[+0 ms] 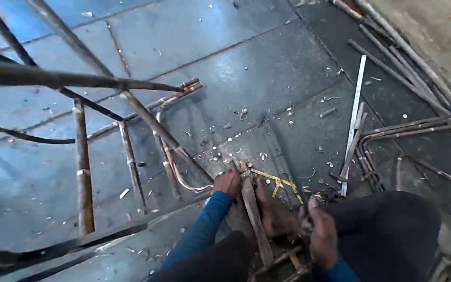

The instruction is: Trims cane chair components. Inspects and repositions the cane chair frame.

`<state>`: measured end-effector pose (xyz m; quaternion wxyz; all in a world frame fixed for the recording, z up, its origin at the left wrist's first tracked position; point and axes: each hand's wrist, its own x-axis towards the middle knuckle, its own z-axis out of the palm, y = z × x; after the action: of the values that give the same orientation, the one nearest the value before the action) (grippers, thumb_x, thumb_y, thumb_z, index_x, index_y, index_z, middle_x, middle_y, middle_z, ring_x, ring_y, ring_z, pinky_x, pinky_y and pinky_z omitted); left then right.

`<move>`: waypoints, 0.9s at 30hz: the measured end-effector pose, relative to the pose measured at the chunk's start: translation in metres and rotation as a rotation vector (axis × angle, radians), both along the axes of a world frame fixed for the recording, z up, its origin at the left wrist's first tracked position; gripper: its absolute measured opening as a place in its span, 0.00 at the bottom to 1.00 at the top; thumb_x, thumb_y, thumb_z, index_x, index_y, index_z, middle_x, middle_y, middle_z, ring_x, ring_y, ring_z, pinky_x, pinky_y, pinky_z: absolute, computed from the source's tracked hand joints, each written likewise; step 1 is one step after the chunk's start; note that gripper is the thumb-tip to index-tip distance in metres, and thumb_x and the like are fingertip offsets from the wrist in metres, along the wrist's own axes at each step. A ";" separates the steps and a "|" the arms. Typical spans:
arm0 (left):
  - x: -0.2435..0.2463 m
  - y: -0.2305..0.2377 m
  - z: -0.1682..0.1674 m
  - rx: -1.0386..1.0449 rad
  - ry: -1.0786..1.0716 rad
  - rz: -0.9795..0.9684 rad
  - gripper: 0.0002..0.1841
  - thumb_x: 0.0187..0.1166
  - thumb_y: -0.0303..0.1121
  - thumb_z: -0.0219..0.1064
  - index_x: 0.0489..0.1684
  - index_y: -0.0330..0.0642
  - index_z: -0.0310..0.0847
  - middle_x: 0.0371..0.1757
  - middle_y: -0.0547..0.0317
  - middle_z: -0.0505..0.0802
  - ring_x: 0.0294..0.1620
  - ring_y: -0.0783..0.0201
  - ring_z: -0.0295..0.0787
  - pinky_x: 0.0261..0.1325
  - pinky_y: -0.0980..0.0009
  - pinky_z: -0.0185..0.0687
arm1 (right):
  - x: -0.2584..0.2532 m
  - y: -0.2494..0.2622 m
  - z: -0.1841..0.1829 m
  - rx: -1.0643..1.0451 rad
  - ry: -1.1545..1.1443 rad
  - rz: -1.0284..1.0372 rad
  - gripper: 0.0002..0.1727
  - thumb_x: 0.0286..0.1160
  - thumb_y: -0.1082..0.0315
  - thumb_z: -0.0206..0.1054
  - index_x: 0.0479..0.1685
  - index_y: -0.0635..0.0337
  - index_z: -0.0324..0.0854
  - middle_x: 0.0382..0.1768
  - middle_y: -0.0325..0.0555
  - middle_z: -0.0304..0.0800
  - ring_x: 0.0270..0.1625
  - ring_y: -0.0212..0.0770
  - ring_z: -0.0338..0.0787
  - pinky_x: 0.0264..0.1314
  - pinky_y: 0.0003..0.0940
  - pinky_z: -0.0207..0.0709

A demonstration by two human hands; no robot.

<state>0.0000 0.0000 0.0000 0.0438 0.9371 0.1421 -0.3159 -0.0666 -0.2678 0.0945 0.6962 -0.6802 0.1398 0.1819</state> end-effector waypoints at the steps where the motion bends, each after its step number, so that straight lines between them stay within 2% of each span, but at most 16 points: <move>1: 0.001 0.001 0.004 -0.005 0.013 -0.004 0.39 0.73 0.40 0.69 0.84 0.30 0.58 0.50 0.38 0.93 0.51 0.38 0.94 0.51 0.41 0.88 | -0.012 0.006 -0.002 -0.032 0.000 0.035 0.31 0.91 0.43 0.47 0.33 0.57 0.85 0.12 0.31 0.67 0.12 0.30 0.65 0.14 0.30 0.65; 3: 0.003 0.004 0.009 -0.013 0.040 0.004 0.25 0.72 0.42 0.70 0.62 0.31 0.78 0.51 0.38 0.93 0.52 0.38 0.94 0.49 0.39 0.88 | -0.029 0.016 -0.004 -0.099 0.002 0.096 0.29 0.91 0.44 0.49 0.31 0.56 0.84 0.11 0.31 0.66 0.11 0.30 0.64 0.13 0.30 0.64; 4: 0.002 0.005 0.010 -0.013 0.052 0.006 0.21 0.73 0.42 0.69 0.56 0.34 0.82 0.50 0.39 0.93 0.51 0.38 0.94 0.48 0.39 0.88 | -0.035 0.020 -0.003 -0.113 0.001 0.113 0.29 0.90 0.43 0.50 0.30 0.55 0.84 0.11 0.31 0.65 0.11 0.29 0.63 0.13 0.29 0.62; 6: 0.001 0.010 0.010 -0.027 0.053 0.006 0.17 0.74 0.41 0.68 0.51 0.36 0.84 0.48 0.39 0.94 0.50 0.37 0.94 0.47 0.39 0.88 | -0.039 0.024 -0.002 -0.127 -0.018 0.146 0.29 0.90 0.43 0.50 0.29 0.54 0.84 0.11 0.31 0.66 0.11 0.28 0.62 0.13 0.28 0.60; 12: 0.003 0.006 0.010 -0.053 0.056 0.023 0.17 0.74 0.42 0.69 0.52 0.40 0.85 0.49 0.41 0.94 0.52 0.39 0.94 0.48 0.38 0.88 | -0.041 0.034 -0.011 -0.157 -0.069 0.197 0.28 0.91 0.46 0.50 0.26 0.54 0.83 0.11 0.32 0.67 0.11 0.30 0.64 0.14 0.30 0.64; 16: 0.006 0.001 0.009 -0.058 0.042 0.000 0.16 0.74 0.42 0.68 0.49 0.39 0.85 0.47 0.41 0.94 0.50 0.40 0.94 0.45 0.39 0.88 | -0.044 0.035 -0.015 -0.178 -0.068 0.203 0.28 0.91 0.48 0.50 0.27 0.55 0.84 0.11 0.33 0.67 0.11 0.31 0.65 0.14 0.30 0.64; 27: 0.006 -0.003 0.006 -0.046 0.015 0.020 0.16 0.77 0.42 0.65 0.49 0.38 0.85 0.47 0.40 0.94 0.50 0.39 0.95 0.44 0.38 0.87 | -0.048 0.033 -0.019 -0.257 -0.140 0.214 0.28 0.90 0.49 0.51 0.23 0.55 0.83 0.11 0.34 0.68 0.11 0.32 0.65 0.14 0.31 0.63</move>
<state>0.0060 -0.0031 0.0065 0.0673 0.9320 0.1445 -0.3256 -0.1145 -0.2346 0.0758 0.5880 -0.7857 0.0400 0.1880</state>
